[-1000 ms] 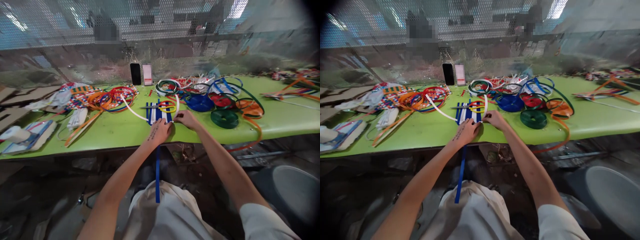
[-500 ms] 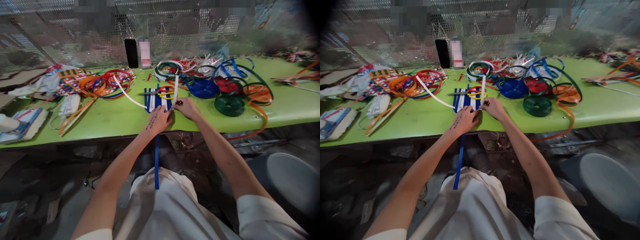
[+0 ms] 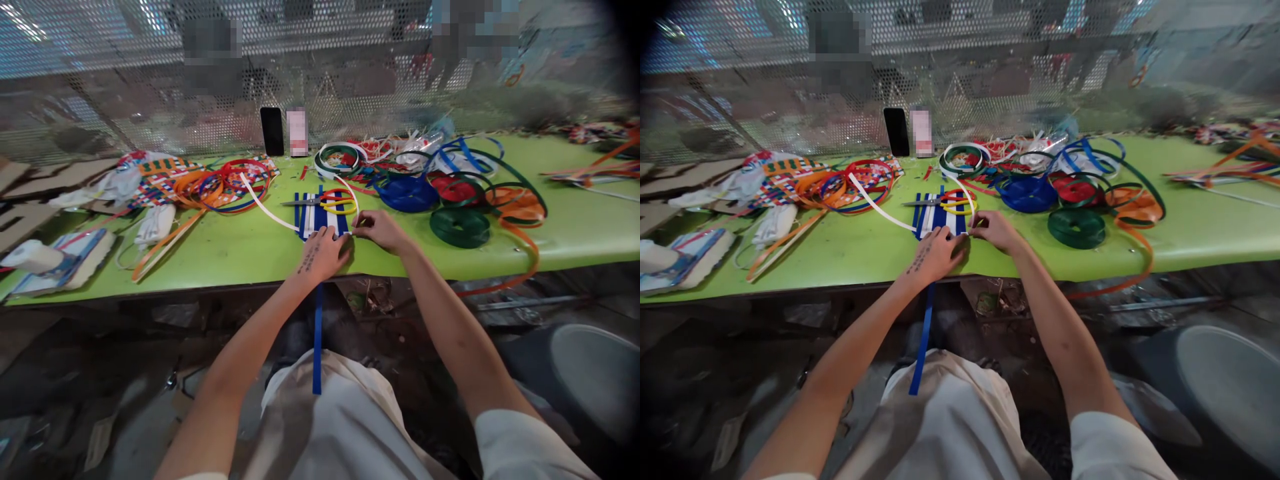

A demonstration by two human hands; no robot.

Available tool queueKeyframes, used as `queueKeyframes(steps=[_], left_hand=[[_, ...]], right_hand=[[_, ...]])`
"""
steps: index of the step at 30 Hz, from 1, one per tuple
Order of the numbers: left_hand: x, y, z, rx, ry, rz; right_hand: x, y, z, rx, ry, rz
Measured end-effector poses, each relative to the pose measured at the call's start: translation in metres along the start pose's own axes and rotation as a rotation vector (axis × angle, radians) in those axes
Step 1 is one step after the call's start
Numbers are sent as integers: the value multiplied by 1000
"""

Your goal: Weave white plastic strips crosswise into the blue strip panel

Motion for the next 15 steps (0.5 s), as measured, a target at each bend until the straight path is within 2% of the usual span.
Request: queueKeyframes(steps=[4, 9, 15], left_hand=[[1, 0, 0, -5, -4, -3], [3, 0, 0, -3, 10, 4], [1, 0, 0, -4, 5, -1]], right_hand=[[1, -1, -2, -30, 37, 83], [1, -2, -2, -87, 62, 58], [1, -3, -3, -50, 64, 129]])
Point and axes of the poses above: each hand's wrist, its own z-axis away from the middle knuckle, its own x-axis out of the palm, y = z × x, the point moved 5 cm from there along -z, towards the middle knuckle, and after that the axes turned 11 degrees about z, right-handed, at the moved point
